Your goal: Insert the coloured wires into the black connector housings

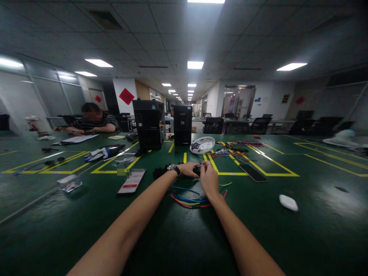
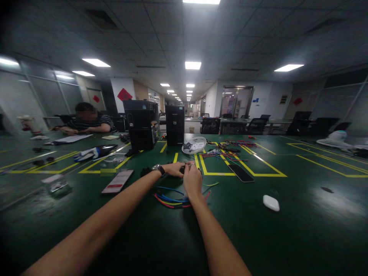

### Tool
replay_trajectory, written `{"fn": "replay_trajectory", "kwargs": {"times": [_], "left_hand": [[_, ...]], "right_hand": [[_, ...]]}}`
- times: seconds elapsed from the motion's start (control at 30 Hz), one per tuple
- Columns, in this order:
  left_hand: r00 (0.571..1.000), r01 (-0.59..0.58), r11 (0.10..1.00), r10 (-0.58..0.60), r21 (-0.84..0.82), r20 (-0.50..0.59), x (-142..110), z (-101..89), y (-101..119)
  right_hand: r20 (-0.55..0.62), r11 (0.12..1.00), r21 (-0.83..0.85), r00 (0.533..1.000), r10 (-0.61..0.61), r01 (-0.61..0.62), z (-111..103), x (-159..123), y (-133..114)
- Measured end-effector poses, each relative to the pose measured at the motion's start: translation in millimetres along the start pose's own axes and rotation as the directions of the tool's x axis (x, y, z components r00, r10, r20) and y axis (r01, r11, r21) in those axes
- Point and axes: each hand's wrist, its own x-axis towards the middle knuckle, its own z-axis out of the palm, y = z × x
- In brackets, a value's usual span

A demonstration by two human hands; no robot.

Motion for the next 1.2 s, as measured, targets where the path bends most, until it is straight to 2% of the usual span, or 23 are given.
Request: {"fn": "replay_trajectory", "kwargs": {"times": [0.1,0.17,0.23,0.3,0.4,0.5,0.6,0.73,1.0,1.2], "left_hand": [[0.999,-0.031,0.999,0.031,0.018,-0.027,-5,7.0,7],[0.993,-0.047,0.999,0.049,0.020,-0.110,-12,8.2,12],[0.973,-0.050,0.997,0.037,-0.051,-0.226,-23,7.7,18],[0.954,-0.038,0.975,-0.030,-0.221,-0.298,-40,7.0,25],[0.944,-0.010,0.897,-0.137,-0.441,-0.300,-71,7.2,34],[0.916,-0.025,0.867,-0.180,-0.498,-0.359,-100,7.7,41],[0.883,-0.036,0.848,-0.220,-0.529,-0.414,-116,7.1,43],[0.868,-0.041,0.815,-0.258,-0.578,-0.425,-119,6.5,44],[0.882,-0.112,0.852,-0.152,-0.512,-0.446,-117,11.2,41],[0.894,-0.087,0.880,-0.139,-0.468,-0.427,-116,6.2,38]], "right_hand": [[-0.066,0.995,0.094,0.997,-0.030,0.036,0,4,7],[-0.084,0.992,0.115,0.995,-0.045,0.055,2,6,12],[-0.086,0.989,0.123,0.994,-0.068,0.079,4,7,14],[-0.067,0.984,0.130,0.991,-0.114,0.122,6,6,14],[-0.004,0.969,0.144,0.979,-0.202,0.200,9,2,9],[0.064,0.951,0.167,0.960,-0.273,0.259,9,-5,1],[0.116,0.945,0.171,0.947,-0.301,0.279,7,-13,-9],[0.157,0.932,0.183,0.926,-0.343,0.313,5,-19,-20],[0.153,0.934,0.211,0.934,-0.323,0.288,11,-22,-20],[0.167,0.920,0.223,0.917,-0.361,0.321,7,-20,-19]]}}
